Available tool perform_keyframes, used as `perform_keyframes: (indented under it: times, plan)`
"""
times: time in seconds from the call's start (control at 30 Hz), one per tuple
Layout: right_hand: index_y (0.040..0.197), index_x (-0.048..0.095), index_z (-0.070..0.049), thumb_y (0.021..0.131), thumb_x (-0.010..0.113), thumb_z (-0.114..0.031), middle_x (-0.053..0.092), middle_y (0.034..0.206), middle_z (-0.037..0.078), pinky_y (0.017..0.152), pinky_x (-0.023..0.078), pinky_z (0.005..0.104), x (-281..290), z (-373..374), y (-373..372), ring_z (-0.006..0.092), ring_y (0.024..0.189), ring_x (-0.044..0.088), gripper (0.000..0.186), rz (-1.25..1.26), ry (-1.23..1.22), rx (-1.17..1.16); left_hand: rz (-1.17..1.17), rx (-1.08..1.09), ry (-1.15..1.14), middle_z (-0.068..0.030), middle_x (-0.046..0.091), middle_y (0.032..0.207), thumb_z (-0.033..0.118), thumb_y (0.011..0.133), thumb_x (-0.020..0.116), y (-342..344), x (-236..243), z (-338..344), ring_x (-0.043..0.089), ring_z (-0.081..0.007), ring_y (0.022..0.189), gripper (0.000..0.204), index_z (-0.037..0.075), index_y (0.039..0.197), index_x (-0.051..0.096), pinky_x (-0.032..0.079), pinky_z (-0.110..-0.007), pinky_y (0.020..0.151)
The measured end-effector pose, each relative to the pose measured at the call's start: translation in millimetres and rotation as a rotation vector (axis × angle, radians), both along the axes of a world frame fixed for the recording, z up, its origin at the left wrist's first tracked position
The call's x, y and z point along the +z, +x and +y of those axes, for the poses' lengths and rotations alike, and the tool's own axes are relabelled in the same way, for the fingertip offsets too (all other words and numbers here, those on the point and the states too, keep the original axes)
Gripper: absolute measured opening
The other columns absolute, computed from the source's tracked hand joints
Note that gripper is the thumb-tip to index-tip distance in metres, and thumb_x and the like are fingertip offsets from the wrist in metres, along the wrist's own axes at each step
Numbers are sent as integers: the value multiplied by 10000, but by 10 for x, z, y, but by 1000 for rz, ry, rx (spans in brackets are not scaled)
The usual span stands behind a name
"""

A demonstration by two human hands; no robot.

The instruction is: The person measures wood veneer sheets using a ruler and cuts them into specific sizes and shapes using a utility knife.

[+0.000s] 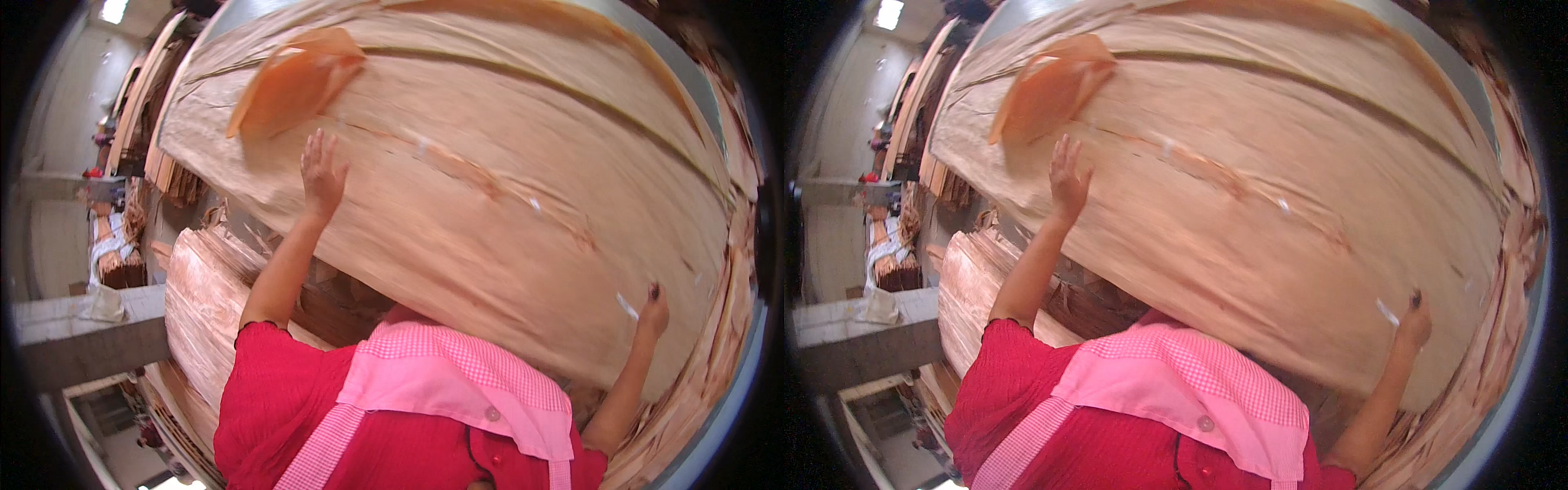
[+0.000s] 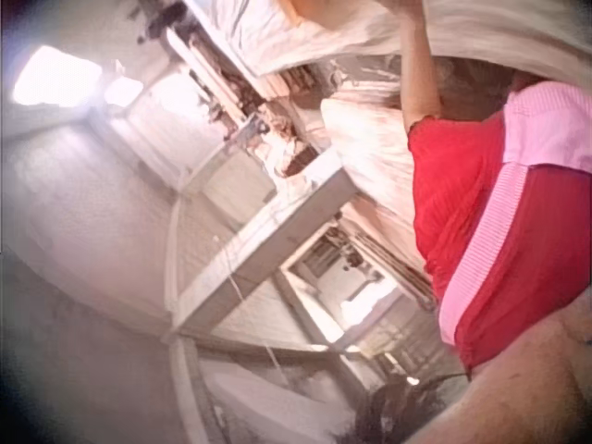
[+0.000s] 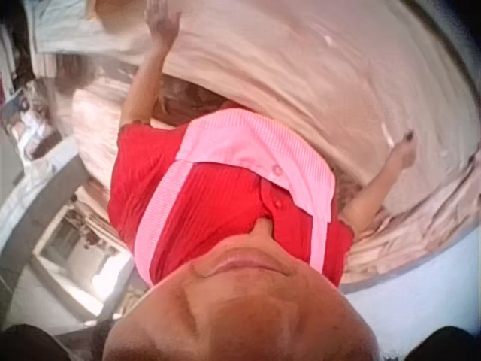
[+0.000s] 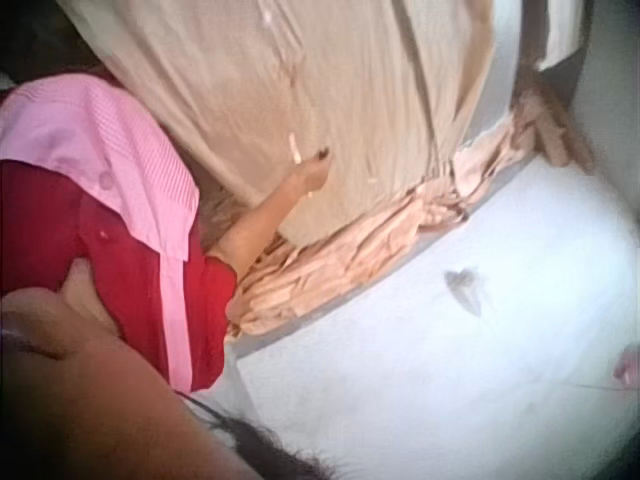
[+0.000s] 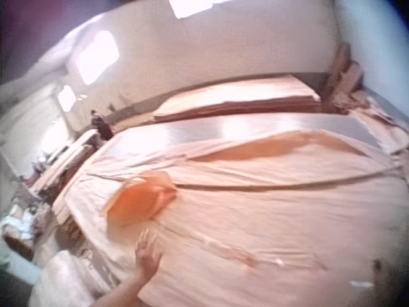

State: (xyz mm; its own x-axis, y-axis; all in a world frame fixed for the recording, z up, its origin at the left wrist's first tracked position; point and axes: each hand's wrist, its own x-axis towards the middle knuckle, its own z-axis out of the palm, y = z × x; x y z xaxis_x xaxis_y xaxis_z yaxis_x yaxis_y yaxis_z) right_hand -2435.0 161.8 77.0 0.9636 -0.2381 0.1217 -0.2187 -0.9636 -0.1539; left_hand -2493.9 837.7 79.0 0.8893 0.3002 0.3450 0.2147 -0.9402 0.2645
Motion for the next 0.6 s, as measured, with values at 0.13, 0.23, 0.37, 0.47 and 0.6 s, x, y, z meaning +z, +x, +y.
perform_keyframes:
  times: [0.13,0.23,0.37,0.47,0.6]
  plan:
    - [1056,574,-56,869,466,-151,599,702,68,377,385,275,3,704,-40,134,422,478,236,180,660,-59,-232,195,-1066,-217,283,1361,394,784,612,763,242,798,287,-325,1259,683,23,1295,352,236,-477,1002]
    - [1087,559,-34,833,478,-38,575,681,27,327,364,234,-224,1432,-192,96,406,447,267,305,547,188,-581,532,-1848,-192,309,1344,492,759,603,1560,481,1148,310,-322,1232,793,21,1318,296,226,-510,996]
    - [1093,565,-57,808,529,-23,592,698,25,343,383,217,-100,2551,-353,58,451,459,289,356,640,423,-1052,533,-2000,-161,447,1211,382,755,637,1935,282,2389,443,-309,1090,565,21,1151,457,338,-520,884]
    - [1079,571,-44,808,546,-41,601,705,34,348,371,205,288,3080,-434,48,425,435,272,434,744,290,-996,435,-1391,-106,571,935,241,778,589,2234,501,2283,556,-243,790,248,41,916,535,448,-415,647]
    - [1123,526,-12,826,540,-70,621,736,59,351,334,187,674,3671,-364,49,377,413,303,488,994,271,-486,-268,-543,-115,579,674,86,744,500,2191,1033,981,552,-230,551,141,39,875,522,428,-358,459]
